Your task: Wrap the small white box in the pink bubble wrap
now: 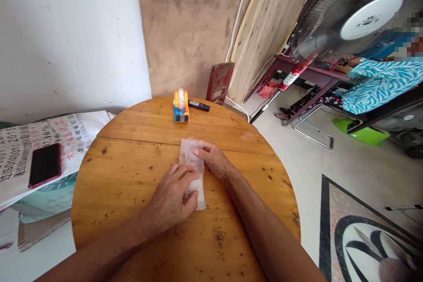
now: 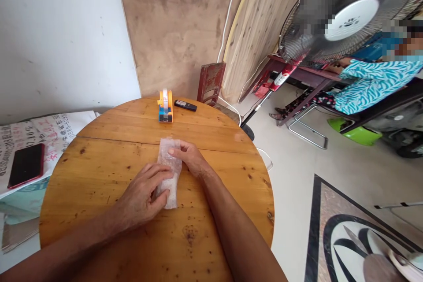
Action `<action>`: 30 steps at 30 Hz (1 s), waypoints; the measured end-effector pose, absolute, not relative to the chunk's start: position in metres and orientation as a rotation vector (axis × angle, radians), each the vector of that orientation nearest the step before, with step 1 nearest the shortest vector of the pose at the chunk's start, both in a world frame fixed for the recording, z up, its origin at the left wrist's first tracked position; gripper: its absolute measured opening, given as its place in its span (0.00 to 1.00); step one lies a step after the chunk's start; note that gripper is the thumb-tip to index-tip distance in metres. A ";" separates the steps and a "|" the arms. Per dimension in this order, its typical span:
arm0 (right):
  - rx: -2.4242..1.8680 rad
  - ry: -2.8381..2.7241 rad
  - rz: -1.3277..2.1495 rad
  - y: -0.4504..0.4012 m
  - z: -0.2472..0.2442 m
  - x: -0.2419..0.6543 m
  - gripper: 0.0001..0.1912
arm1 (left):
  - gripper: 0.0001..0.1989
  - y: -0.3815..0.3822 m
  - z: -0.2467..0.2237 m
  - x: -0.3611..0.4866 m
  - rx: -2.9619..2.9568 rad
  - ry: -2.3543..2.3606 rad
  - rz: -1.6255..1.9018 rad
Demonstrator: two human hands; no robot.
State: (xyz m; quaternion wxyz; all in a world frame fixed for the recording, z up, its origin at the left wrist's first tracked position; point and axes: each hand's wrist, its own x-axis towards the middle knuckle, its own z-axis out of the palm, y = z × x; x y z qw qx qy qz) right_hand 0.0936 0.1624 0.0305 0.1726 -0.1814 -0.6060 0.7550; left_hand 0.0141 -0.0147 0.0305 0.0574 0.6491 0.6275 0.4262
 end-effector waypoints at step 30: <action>-0.694 -1.659 1.913 0.142 0.038 0.076 0.14 | 0.11 -0.022 0.035 0.015 2.025 2.121 1.121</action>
